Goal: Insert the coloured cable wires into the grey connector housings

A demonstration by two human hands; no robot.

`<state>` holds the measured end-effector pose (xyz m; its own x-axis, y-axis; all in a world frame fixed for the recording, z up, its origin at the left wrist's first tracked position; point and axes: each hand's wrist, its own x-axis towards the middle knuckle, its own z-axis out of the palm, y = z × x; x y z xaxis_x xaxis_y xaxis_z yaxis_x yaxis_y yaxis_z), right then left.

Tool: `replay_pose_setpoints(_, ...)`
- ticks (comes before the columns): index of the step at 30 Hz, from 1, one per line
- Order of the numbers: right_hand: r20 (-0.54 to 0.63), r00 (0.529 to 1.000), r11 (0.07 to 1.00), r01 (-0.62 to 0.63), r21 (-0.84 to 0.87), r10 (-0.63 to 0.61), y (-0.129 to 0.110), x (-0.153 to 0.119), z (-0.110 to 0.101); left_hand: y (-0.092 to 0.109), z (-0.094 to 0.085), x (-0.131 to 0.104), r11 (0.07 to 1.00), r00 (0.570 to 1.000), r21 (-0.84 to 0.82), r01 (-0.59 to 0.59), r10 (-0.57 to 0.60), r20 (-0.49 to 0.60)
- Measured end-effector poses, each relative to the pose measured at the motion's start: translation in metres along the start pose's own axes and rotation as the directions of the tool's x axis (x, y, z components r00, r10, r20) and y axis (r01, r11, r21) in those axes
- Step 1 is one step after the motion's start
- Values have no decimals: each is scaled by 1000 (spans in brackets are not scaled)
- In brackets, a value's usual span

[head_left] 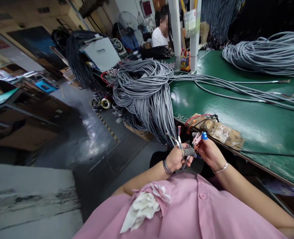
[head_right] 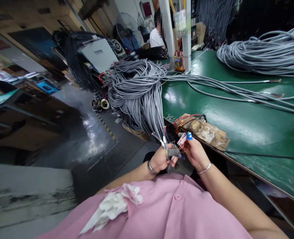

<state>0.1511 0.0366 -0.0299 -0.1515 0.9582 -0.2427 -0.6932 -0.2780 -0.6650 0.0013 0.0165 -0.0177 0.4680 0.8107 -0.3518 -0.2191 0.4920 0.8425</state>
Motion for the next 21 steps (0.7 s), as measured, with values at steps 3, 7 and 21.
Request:
replay_pose_setpoints(3,16,1000,1000,-22,6,22,0,-1,0,0,0,0,1000,1000,-4,1,-1,-4)
replay_pose_setpoints(7,88,993,997,-75,24,73,-4,-4,-1,3,1,-6,1000,999,9,12,-12,-31)
replay_pose_setpoints(21,58,998,996,6,-86,-1,-2,-13,8,5,9,-16,991,989,-47,-122,117,-86)
